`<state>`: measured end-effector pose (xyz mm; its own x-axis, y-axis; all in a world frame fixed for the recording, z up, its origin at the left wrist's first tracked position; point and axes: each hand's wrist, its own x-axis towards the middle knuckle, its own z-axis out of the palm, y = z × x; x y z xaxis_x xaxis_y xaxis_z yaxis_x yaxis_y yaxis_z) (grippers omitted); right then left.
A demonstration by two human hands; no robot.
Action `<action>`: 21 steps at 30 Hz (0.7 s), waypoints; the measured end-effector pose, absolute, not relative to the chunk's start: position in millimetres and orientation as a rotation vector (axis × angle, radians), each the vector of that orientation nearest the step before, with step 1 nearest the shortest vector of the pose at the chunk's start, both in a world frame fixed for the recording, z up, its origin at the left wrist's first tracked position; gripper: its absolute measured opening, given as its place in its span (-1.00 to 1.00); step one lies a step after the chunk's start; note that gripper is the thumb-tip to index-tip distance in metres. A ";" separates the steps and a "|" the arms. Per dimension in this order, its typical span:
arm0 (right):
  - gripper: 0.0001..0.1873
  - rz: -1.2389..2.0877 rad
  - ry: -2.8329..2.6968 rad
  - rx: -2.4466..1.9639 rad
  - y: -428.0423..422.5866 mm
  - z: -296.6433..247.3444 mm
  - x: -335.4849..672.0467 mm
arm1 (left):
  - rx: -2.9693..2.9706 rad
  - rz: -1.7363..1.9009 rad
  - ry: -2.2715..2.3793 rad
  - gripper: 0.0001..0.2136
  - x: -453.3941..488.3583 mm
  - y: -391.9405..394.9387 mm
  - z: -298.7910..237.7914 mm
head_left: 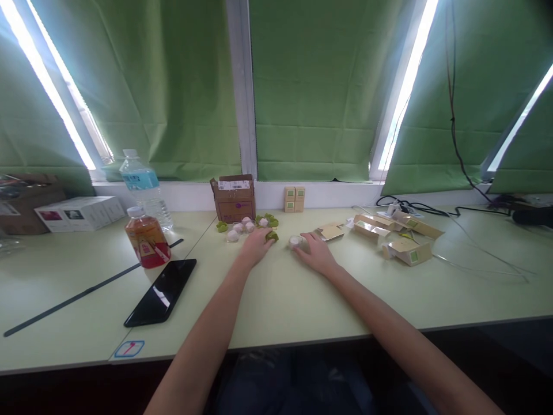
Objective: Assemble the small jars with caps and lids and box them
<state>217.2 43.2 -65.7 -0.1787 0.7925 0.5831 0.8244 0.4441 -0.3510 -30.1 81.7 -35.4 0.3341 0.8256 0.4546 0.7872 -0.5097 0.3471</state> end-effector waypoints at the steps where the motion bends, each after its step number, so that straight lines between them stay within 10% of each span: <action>1: -0.54 -0.075 -1.984 -1.318 43.1 -64.8 217.4 | 2.496 0.918 1.523 -0.65 -29.5 80.1 -34.1; 13: -0.80 -0.305 -2.157 -0.923 27.6 -50.2 206.5 | 2.292 0.927 1.168 -0.53 -9.1 69.1 -23.7; 21: -0.73 -0.370 -2.299 -0.770 18.9 -45.2 198.9 | 2.176 0.815 2.151 -0.74 -38.3 74.0 -7.6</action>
